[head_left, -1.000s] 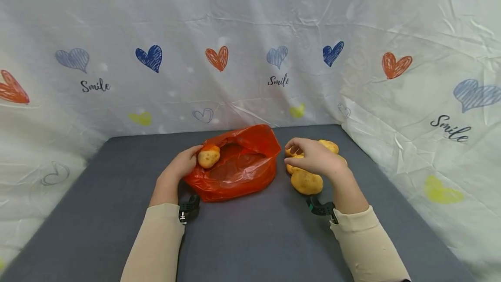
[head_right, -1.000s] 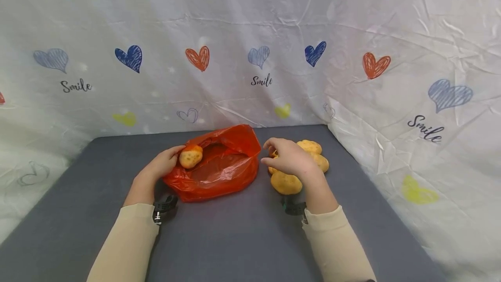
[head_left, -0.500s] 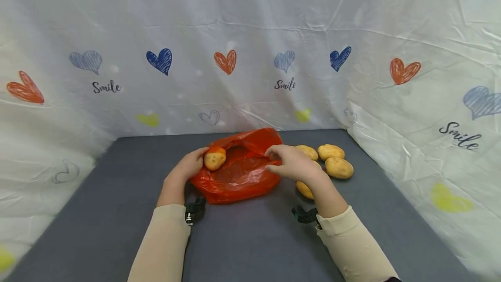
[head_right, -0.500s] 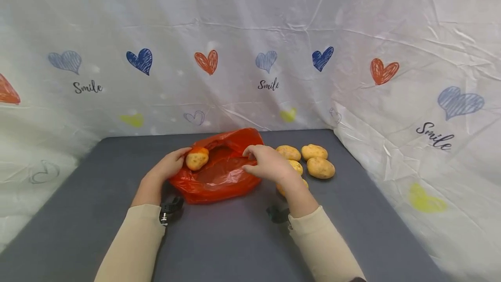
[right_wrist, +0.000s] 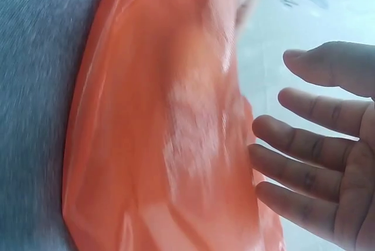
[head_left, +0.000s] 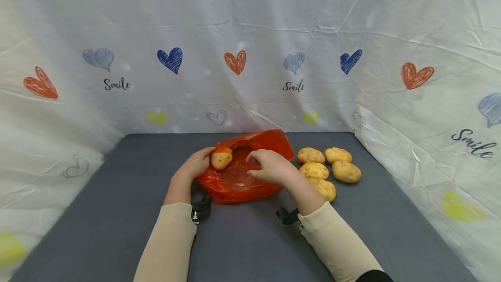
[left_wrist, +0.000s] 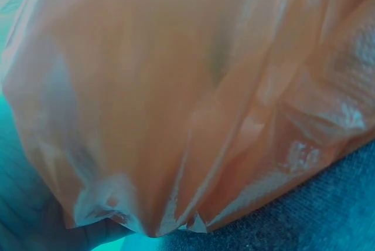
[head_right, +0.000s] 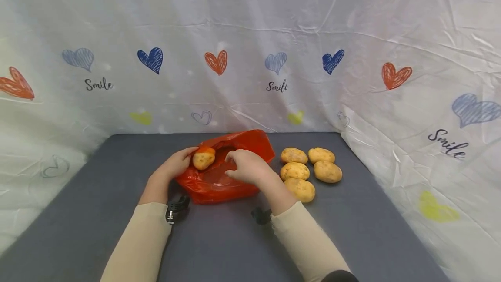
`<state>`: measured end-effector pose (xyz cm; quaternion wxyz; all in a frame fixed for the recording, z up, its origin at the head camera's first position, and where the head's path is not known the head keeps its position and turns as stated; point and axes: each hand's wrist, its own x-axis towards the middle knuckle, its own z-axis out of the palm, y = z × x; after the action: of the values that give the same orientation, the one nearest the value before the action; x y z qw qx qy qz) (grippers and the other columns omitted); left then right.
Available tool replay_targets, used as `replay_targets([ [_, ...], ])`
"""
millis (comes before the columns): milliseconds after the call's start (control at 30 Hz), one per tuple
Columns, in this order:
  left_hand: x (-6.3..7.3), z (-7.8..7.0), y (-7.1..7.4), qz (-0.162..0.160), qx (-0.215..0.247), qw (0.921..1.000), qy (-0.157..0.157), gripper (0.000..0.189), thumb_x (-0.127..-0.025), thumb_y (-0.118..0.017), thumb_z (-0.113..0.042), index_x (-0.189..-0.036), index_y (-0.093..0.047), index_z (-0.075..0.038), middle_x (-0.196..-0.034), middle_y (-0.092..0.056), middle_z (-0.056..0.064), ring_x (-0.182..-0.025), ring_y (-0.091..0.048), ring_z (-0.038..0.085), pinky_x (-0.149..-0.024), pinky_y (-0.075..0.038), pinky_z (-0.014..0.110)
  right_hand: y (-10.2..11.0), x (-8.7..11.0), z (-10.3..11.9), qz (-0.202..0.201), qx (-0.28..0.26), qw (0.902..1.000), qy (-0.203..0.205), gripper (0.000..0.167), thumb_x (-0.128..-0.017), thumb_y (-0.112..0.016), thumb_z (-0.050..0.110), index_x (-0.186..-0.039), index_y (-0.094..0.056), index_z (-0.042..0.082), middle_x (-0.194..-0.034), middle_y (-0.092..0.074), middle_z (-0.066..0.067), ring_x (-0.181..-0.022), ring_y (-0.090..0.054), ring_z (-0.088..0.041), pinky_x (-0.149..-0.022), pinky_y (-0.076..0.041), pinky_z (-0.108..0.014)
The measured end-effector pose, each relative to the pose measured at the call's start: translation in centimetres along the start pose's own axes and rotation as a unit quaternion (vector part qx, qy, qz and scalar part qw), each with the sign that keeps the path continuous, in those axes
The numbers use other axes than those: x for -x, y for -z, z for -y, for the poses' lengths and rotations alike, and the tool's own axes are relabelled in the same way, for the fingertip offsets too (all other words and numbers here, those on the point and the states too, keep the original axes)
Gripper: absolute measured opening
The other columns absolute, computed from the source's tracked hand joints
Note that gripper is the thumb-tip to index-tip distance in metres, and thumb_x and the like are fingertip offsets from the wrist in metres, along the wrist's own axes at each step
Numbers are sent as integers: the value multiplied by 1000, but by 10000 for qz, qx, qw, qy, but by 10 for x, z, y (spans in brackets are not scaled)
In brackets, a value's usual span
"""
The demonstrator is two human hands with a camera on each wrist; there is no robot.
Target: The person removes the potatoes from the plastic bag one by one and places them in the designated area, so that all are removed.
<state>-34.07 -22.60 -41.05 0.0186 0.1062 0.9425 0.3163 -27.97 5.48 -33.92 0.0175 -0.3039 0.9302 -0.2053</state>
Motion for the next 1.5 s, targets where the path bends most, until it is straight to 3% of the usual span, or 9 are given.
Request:
replay_targets([
  [267, 3, -1, 1, 21, 183, 9998, 32, 49, -109, -37, -12, -157, -42, -6, -157, -42, 22, -146, -36, 41, -119, -27, 58, -15, -29, 17, 63, 226, 9997, -44, 37, -93, -77, 29, -125, -68, 11, -122, -68, -5, -107, -61, -20, -100, -51, -39],
  [467, 6, -1, 0, 0, 351, 9994, 67, 47, -108, -39, -9, -153, -47, -5, -155, -45, 21, -144, -39, 40, -119, -29, 58, -30, -47, 29, 50, 400, 9985, -366, 46, -92, -78, 30, -131, -67, 8, -126, -67, -7, -112, -63, -23, -102, -52, -42],
  [700, 5, -5, -6, 107, 396, 9991, 52, 45, -106, -39, -7, -149, -52, -3, -151, -49, 22, -142, -42, 40, -118, -30, 57, -58, -51, 27, -271, 68, 9947, -987, 59, -90, -80, 32, -138, -61, 4, -128, -63, -14, -112, -63, -29, -99, -53, -48],
  [967, 9, -8, 2, 23, 404, 9990, 169, 42, -105, -40, -6, -142, -59, -3, -144, -56, 20, -128, -53, 36, -113, -40, 55, -74, -61, 23, -153, -15, 9971, -747, 69, -90, -80, 29, -147, -52, 3, -136, -58, -15, -116, -60, -29, -103, -51, -47],
  [1100, 11, -12, 5, -15, 314, 9993, 184, 40, -105, -40, -6, -138, -62, -3, -139, -59, 19, -117, -56, 34, -108, -45, 53, -77, -63, 21, -116, 38, 9965, -830, 70, -91, -79, 31, -148, -50, 4, -137, -59, -13, -118, -60, -29, -103, -51, -46],
  [1233, 11, -13, 5, 21, 281, 9994, 179, 40, -105, -39, -7, -138, -62, -4, -139, -59, 19, -114, -56, 33, -106, -46, 51, -78, -62, 18, -162, -18, 9948, -1002, 73, -91, -79, 32, -150, -48, 4, -138, -60, -13, -119, -60, -30, -103, -50, -48],
  [1367, 9, -14, 4, 93, 250, 9996, 99, 41, -105, -39, -7, -139, -62, -4, -140, -58, 18, -113, -55, 33, -100, -48, 48, -80, -61, 15, -347, -22, 9923, -1192, 71, -92, -78, 38, -148, -50, 4, -133, -63, -13, -114, -63, -29, -99, -53, -48],
  [1500, 5, -17, 3, 68, 42, 9999, -97, 43, -104, -39, -4, -140, -62, -5, -143, -57, 19, -116, -55, 34, -102, -46, 50, -82, -62, 10, -645, 6, 9890, -1329, 64, -92, -76, 46, -137, -58, 5, -118, -66, -11, -99, -65, -27, -88, -57, -45],
])
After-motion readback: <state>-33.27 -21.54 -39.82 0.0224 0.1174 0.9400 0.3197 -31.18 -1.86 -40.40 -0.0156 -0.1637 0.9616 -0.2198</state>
